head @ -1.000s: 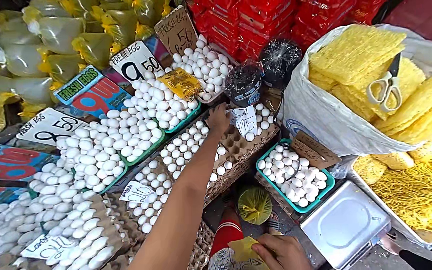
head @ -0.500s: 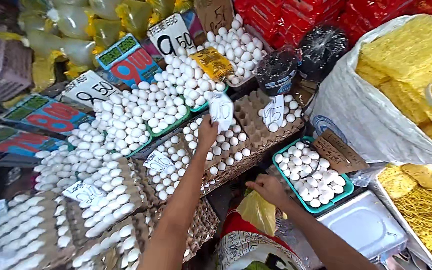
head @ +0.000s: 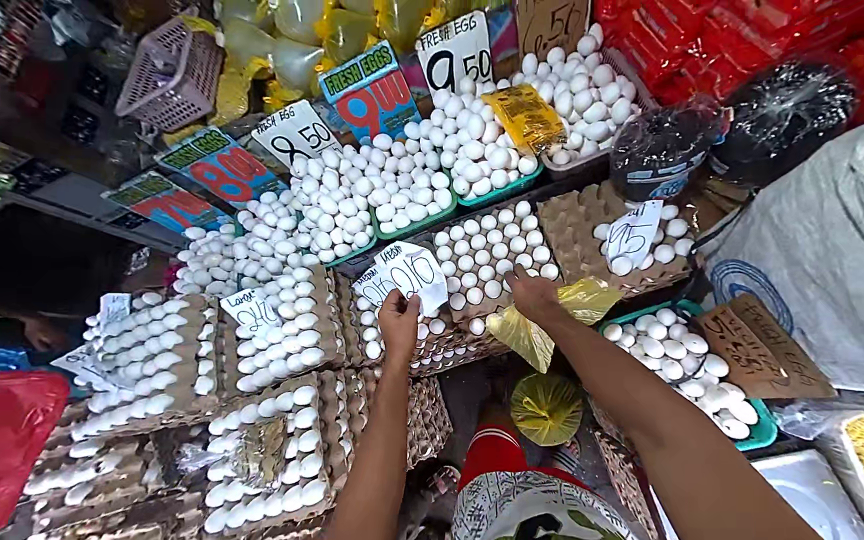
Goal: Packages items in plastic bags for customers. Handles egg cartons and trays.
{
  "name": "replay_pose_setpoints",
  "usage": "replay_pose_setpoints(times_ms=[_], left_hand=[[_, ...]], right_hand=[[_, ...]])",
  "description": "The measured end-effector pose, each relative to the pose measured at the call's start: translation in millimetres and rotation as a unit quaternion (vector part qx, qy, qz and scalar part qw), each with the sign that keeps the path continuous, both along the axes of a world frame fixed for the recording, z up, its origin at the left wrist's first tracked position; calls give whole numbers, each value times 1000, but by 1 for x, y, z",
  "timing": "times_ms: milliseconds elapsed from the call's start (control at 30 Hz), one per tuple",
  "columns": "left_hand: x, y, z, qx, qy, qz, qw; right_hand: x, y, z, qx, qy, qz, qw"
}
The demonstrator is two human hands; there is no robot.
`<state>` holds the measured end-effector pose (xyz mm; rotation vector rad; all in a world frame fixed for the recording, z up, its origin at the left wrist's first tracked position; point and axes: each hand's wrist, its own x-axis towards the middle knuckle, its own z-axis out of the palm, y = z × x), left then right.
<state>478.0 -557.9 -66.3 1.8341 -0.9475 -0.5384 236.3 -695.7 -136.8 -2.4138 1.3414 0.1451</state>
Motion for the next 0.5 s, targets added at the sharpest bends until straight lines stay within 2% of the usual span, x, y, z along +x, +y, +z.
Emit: replay_pose_setpoints(times_ms=[167, 300, 400, 500], left_hand=[[-25, -30, -17, 82, 17, -38, 996], [-52, -72, -45, 165, -30, -82, 982], [-78, -91, -58, 189, -56, -114, 974], [-101, -104, -73, 207, -84, -133, 966]], right_hand=[[-8, -5, -5, 3, -32, -12, 999], [-29, 7, 2, 15, -178, -131, 975], [-44, 27, 13, -38, -259, -201, 944], [-46, 40, 18, -87, -263, -167, 946]])
